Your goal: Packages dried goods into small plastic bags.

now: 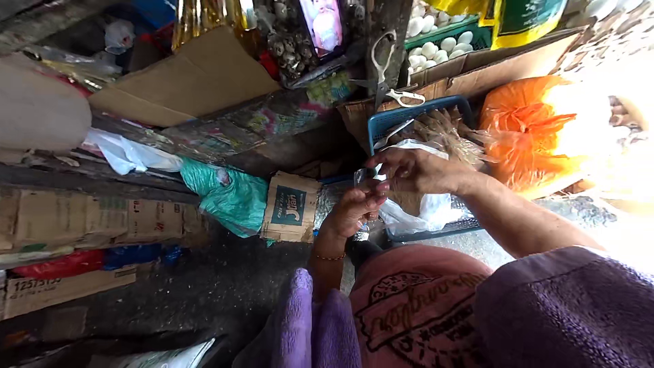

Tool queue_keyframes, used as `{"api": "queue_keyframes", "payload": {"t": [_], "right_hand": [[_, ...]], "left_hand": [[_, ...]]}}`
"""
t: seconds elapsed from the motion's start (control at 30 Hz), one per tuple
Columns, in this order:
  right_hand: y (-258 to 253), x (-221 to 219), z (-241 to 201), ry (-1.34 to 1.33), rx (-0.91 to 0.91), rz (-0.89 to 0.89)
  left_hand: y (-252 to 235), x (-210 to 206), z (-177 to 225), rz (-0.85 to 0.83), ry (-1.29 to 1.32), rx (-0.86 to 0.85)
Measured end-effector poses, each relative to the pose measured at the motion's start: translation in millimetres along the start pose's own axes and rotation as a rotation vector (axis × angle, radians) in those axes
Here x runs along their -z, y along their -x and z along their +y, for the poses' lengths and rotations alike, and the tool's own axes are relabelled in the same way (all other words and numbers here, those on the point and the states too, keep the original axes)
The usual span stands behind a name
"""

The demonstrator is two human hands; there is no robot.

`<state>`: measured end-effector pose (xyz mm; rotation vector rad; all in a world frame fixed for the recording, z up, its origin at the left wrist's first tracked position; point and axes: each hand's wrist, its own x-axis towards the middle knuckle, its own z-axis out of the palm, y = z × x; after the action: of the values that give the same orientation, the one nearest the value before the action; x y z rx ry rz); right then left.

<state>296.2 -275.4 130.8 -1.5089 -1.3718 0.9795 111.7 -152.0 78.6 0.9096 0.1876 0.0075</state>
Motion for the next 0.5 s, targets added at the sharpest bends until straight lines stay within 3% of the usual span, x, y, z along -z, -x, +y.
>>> {"api": "queue_keyframes", "payload": {"t": [0.1,0.2,0.43,0.5], "right_hand": [[9.2,-4.1,1.0,0.025,0.065,0.053],[17.5,-4.3,5.0,0.077,0.142,0.235],[45.1,1.2,19.2,0.194,0.134,0.456],[47.9,-2.1,24.6,0.171,0.124,0.498]], "left_hand": [[-12.2,-10.7,-6.7,-0.092,-0.071,0.057],[-19.7,-24.6,-10.4,-0.119,-0.236,0.066],[-28.6,-35.4,-20.6,0.053,-0.471,-0.222],[-30.0,-40.3,-22.5,0.102,-0.525,-0.238]]}}
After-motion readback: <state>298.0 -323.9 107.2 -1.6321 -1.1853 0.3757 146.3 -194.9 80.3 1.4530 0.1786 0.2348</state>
